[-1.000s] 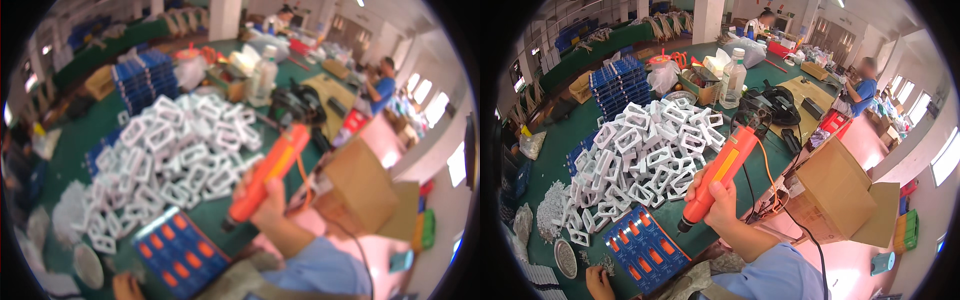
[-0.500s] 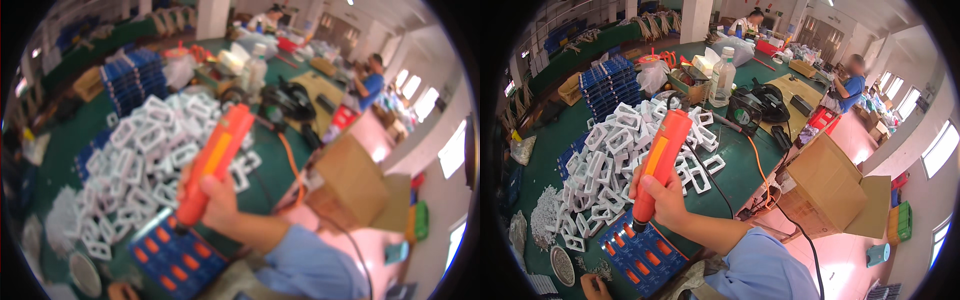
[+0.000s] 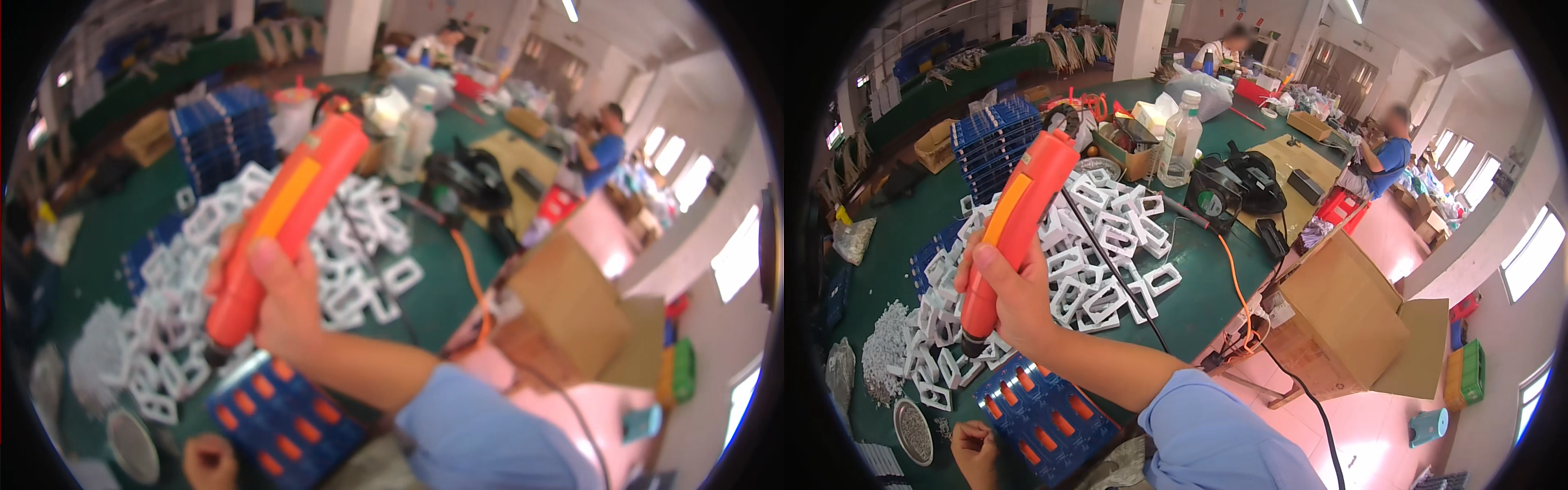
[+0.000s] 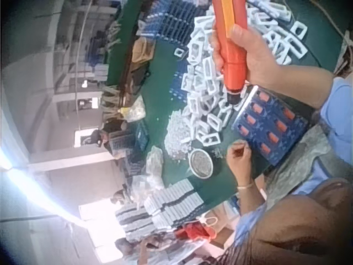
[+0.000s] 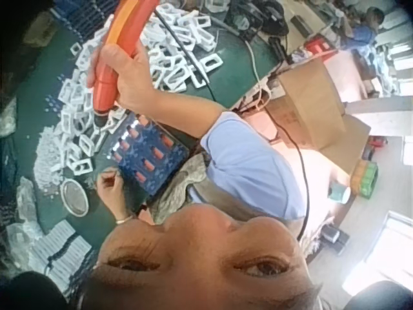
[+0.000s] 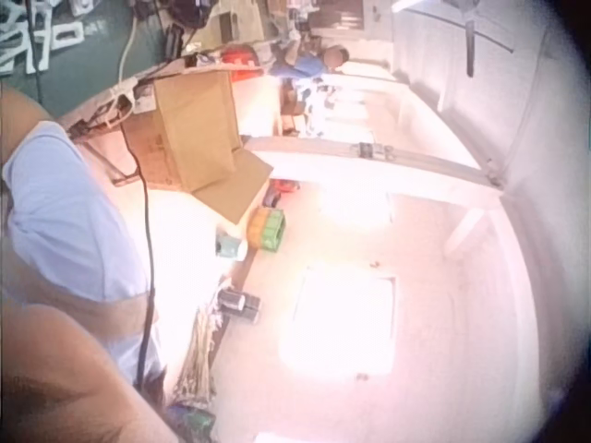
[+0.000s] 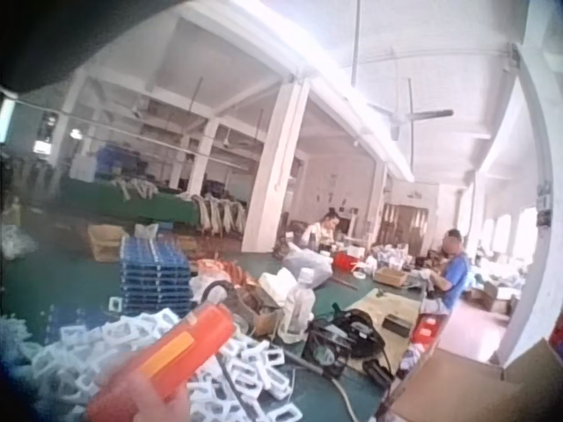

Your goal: Assembling components into an LED panel using an electric screwdriver.

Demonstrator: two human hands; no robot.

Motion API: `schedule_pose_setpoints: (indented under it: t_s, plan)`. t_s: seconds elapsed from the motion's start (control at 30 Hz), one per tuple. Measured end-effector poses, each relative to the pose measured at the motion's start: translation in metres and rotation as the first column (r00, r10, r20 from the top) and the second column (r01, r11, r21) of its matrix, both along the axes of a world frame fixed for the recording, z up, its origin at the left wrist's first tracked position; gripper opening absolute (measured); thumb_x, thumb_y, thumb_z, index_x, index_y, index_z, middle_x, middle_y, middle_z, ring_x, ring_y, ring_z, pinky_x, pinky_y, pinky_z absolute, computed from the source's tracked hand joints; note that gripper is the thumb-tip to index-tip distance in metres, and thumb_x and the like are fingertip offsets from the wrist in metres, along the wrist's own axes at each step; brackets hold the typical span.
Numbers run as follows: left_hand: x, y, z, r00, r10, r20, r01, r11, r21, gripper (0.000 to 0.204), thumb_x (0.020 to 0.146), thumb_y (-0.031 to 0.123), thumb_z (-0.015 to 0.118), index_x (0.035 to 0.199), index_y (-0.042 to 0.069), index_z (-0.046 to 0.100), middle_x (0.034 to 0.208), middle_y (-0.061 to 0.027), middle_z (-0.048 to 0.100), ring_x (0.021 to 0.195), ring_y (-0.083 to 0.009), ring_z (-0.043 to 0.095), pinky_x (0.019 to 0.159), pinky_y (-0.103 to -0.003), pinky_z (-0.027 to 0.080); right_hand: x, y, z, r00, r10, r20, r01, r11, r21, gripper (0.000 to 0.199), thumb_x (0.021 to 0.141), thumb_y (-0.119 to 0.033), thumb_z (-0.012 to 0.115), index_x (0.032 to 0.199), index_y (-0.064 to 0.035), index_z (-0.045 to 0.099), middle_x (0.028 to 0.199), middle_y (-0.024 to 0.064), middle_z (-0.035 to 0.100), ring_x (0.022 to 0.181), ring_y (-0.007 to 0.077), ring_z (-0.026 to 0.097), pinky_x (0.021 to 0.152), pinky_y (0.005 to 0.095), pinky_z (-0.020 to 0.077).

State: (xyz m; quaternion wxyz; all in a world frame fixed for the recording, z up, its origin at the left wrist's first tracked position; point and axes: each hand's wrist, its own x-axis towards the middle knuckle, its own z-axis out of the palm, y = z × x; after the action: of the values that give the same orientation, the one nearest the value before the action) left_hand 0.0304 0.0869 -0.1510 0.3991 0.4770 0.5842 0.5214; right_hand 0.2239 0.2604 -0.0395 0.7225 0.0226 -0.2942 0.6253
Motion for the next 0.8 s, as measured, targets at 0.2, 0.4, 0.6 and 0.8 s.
schedule_pose_setpoints:
  t_s: [0.2, 0.4, 0.6, 0.8]
  plan:
    - [0.022, 0.015, 0.006, 0.968, 0.138, 0.209, -0.125, 0.989, -0.075, 0.021, 0.074, -0.004, 0.073, 0.084, 0.007, 0.057, 0.084, -0.0015, 0.059, 0.078, -0.0111, 0.055, 0.076, -0.025, 0.047, 0.004, -0.015, -0.016, 0.996, 0.01, 0.09, -0.017, 0.997, 0.076, 0.038, 0.088, -0.021, 0.06, 0.119, -0.0047, 0.043, 0.09, 0.0112, 0.057, 0.074, 0.0227, 0.063, 0.067, 0.0355, 0.054]
    - [0.043, 0.025, 0.013, 0.892, 0.091, 0.443, -0.112, 0.993, 0.022, 0.03, 0.084, -0.005, 0.067, 0.111, 0.004, 0.057, 0.097, -0.0046, 0.065, 0.091, -0.0114, 0.062, 0.083, -0.025, 0.05, 0.015, -0.021, -0.017, 0.945, 0.172, 0.279, -0.241, 0.941, 0.238, 0.07, 0.086, -0.06, 0.057, 0.128, -0.0055, 0.045, 0.101, 0.0097, 0.054, 0.083, 0.0257, 0.057, 0.077, 0.0465, 0.0537]
    - [0.045, 0.014, 0.013, 0.892, 0.105, 0.439, -0.13, 0.991, 0.027, 0.036, 0.084, -0.008, 0.065, 0.116, 0.002, 0.053, 0.1, -0.0075, 0.065, 0.095, -0.0134, 0.062, 0.087, -0.026, 0.048, 0.008, -0.031, -0.026, 0.92, 0.271, 0.282, -0.338, 0.913, 0.227, 0.071, 0.084, -0.058, 0.062, 0.129, -0.0069, 0.04, 0.1, 0.0085, 0.052, 0.079, 0.0237, 0.056, 0.079, 0.0456, 0.0507]
    - [0.046, 0.008, 0.018, 0.906, 0.114, 0.406, -0.144, 0.989, 0.042, 0.037, 0.083, -0.008, 0.066, 0.116, 0.001, 0.052, 0.1, -0.0082, 0.066, 0.095, -0.0135, 0.063, 0.086, -0.026, 0.048, 0.007, -0.04, -0.021, 0.91, 0.248, 0.332, -0.337, 0.909, 0.245, 0.072, 0.081, -0.058, 0.066, 0.127, -0.0083, 0.041, 0.1, 0.0074, 0.052, 0.078, 0.022, 0.056, 0.077, 0.0429, 0.0503]
